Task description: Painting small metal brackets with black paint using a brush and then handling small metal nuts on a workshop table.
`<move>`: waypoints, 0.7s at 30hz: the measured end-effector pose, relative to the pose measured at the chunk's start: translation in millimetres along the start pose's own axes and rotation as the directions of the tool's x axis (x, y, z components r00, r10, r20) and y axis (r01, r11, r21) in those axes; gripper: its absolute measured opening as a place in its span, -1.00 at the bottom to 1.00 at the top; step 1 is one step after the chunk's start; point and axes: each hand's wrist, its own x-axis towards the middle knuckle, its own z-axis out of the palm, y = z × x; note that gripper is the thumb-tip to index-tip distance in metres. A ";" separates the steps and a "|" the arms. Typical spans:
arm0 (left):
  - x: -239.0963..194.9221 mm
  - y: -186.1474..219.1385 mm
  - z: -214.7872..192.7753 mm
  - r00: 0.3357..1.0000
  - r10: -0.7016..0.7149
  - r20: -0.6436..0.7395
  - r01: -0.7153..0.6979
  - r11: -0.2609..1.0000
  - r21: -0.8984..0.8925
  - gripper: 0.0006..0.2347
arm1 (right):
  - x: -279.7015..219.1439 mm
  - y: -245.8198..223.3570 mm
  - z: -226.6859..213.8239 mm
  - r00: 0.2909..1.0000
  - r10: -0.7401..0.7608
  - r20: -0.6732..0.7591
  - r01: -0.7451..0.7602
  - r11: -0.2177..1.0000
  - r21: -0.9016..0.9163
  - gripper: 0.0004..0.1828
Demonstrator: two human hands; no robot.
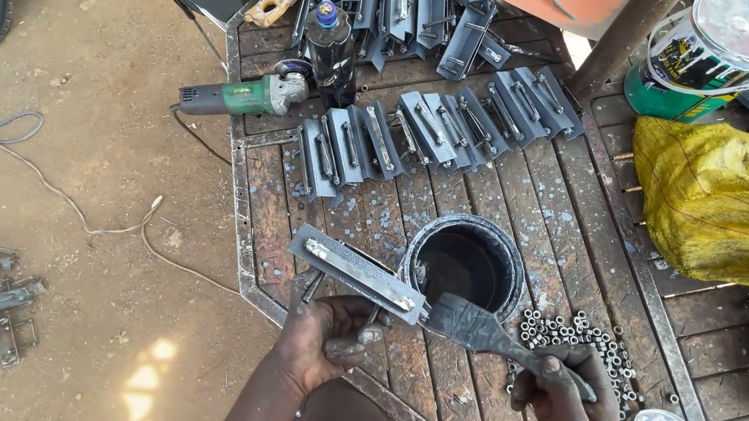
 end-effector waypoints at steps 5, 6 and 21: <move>1.2 -3.0 5.4 0.998 0.009 0.063 -0.006 0.999 -0.049 0.04 | -4.2 0.0 1.5 0.994 -0.019 0.110 0.003 0.990 0.143 -0.95; 6.9 -5.3 -0.2 0.988 0.030 0.149 -0.011 0.991 -0.130 0.04 | -5.2 0.8 1.0 0.989 -0.036 0.145 0.004 0.977 0.214 -0.93; -12.7 2.8 26.1 0.993 -0.023 -0.113 0.045 0.981 0.188 -0.10 | 1.9 -19.2 -6.6 0.984 -0.095 0.154 0.053 0.965 0.256 -0.88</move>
